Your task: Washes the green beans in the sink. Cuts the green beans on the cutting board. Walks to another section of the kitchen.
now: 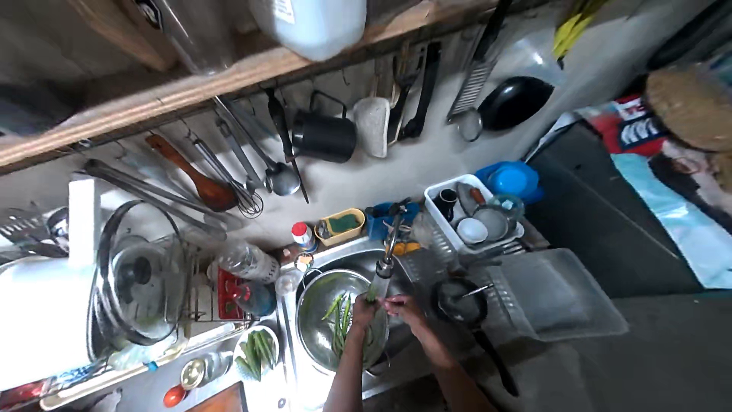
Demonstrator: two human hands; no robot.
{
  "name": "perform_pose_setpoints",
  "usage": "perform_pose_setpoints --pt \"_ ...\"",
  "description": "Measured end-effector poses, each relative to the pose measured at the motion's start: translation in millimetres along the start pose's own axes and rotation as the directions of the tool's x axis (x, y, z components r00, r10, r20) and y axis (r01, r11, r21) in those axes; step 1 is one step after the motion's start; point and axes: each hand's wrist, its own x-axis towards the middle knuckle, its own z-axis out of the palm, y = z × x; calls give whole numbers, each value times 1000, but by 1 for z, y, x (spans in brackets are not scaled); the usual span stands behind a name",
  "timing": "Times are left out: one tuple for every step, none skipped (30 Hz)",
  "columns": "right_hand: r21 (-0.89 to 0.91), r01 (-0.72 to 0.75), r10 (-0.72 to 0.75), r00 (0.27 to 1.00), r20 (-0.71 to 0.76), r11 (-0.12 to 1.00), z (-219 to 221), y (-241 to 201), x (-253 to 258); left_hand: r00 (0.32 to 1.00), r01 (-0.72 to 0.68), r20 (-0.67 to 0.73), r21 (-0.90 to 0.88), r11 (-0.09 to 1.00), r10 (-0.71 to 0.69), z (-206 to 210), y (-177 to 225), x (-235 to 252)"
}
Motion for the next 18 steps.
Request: perform_pose_setpoints --pt "-5 -21 21 1000 13 1000 -1 -1 0 1000 5 -7 -18 1000 -5 1 0 -1" --pt "-8 -48 49 998 29 999 -1 -3 0 1000 11 -14 -52 999 -12 2 2 -2" --pt "-7 -78 78 996 40 997 -1 -5 0 999 28 -16 -88 996 -29 2 3 -2" --pt "-8 -103 103 994 48 995 -2 -7 -1 999 46 -15 -125 991 -49 2 5 -3" --pt "-7 -116 116 992 51 993 -3 -8 -1 998 62 -14 -170 984 -65 2 6 -5" --pt "2 -118 118 992 51 993 -4 -9 -2 996 84 -9 -225 971 -88 3 9 -7" --pt "28 -109 107 993 51 994 -4 -9 -3 993 116 1 -282 952 -121 3 11 -10" --pt "74 -88 84 995 53 993 -6 -9 -5 989 145 6 -327 934 -151 3 12 -12" --pt "141 -56 50 998 50 988 -6 -9 -7 985 165 8 -357 919 -173 3 12 -12" --pt "219 -16 6 999 47 976 -6 -10 -9 983 175 10 -374 910 -185 4 11 -12" --pt "293 21 -36 998 44 956 -5 -11 -11 982 179 12 -388 904 -189 4 10 -12" --pt "358 49 -65 997 33 932 -3 -12 -13 982 181 17 -398 900 -190 6 10 -12" --pt "420 65 -85 996 29 905 -2 -12 -14 981 186 28 -407 894 -191 9 12 -11" --pt "471 74 -96 995 23 879 -1 -12 -14 981 189 40 -415 890 -189 11 13 -11" --pt "513 77 -97 995 13 855 0 -13 -14 981 191 57 -425 885 -184 12 15 -10" --pt "548 81 -97 995 1 832 1 -13 -14 981 195 76 -442 876 -181 14 17 -9" --pt "575 87 -96 995 -15 814 0 -13 -16 979 204 97 -469 859 -180 14 19 -8" --pt "597 91 -85 996 -38 797 0 -14 -16 977 213 114 -511 833 -180 15 21 -7"
